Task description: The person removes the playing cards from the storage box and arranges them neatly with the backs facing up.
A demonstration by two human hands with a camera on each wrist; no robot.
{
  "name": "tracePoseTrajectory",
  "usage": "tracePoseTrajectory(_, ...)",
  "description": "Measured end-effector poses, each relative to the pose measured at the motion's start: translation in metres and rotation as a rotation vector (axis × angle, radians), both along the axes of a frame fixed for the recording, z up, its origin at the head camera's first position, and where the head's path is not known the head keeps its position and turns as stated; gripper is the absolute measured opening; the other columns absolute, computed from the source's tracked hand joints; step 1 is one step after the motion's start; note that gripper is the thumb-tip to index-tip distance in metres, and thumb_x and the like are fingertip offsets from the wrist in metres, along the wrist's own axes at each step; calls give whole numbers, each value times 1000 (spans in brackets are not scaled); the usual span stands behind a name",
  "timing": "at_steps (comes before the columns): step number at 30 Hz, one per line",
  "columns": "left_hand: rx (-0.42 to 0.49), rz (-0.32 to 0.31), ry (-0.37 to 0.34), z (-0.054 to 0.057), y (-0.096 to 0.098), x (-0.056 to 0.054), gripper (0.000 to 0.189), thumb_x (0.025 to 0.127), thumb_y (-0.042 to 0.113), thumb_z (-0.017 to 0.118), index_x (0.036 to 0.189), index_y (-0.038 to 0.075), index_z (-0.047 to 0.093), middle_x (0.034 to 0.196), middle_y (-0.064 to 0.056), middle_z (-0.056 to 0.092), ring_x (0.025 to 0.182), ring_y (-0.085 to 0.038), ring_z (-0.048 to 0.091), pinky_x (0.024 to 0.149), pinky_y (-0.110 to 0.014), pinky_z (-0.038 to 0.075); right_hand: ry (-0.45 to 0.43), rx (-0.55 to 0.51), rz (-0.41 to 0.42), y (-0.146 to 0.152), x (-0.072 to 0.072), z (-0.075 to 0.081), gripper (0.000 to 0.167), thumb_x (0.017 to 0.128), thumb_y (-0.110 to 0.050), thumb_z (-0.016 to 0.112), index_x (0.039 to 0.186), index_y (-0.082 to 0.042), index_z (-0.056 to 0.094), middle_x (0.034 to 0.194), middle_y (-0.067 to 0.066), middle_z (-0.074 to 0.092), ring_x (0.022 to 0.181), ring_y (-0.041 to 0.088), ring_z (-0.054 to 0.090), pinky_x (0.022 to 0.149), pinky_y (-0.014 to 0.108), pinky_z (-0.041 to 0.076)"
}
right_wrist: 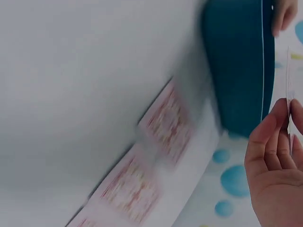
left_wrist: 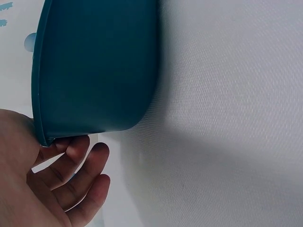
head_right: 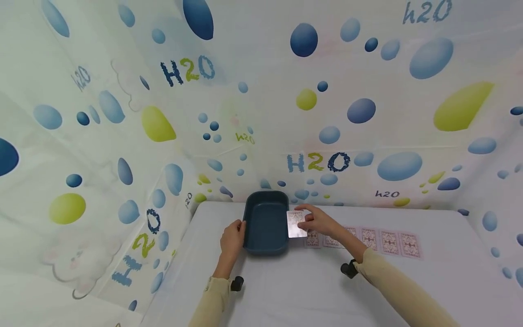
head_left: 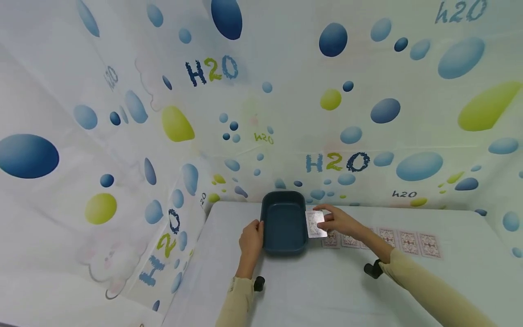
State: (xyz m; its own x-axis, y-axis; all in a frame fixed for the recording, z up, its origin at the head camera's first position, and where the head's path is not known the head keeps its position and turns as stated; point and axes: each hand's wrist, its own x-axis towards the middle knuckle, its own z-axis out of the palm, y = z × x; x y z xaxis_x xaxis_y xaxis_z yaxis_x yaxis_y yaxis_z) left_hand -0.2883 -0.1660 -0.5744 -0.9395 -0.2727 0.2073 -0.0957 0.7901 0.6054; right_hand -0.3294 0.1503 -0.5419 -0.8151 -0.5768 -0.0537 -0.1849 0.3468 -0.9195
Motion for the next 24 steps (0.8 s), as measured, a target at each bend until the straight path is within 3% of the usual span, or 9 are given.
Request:
tracePoseTrajectory(9, -34, 29, -11, -4, -4, 0, 32, 101, 27, 60, 73, 13, 54, 63, -4, 53, 52, -18, 45, 48, -33, 30, 30, 32, -10, 59, 9, 0, 62, 98, -17, 65, 149, 0, 34, 71, 19, 54, 69, 25, 56, 73, 42, 56)
tracePoseTrajectory(15, -15, -7, -16, -5, 4, -2, 31, 101, 28, 59, 75, 12, 56, 64, -3, 54, 52, -16, 46, 48, -32, 31, 27, 60, -62, 112, 23, -2, 62, 99, -20, 65, 150, -3, 33, 75, 9, 58, 74, 15, 58, 73, 37, 57)
tracePoseTrajectory(24, -26, 12, -10, -4, 1, -1, 30, 101, 28, 59, 76, 11, 58, 64, -4, 55, 53, -18, 46, 49, -32, 31, -8, 133, -154, 170, 40, -11, 65, 99, -23, 64, 151, -3, 31, 76, 9, 53, 74, 17, 56, 72, 33, 53)
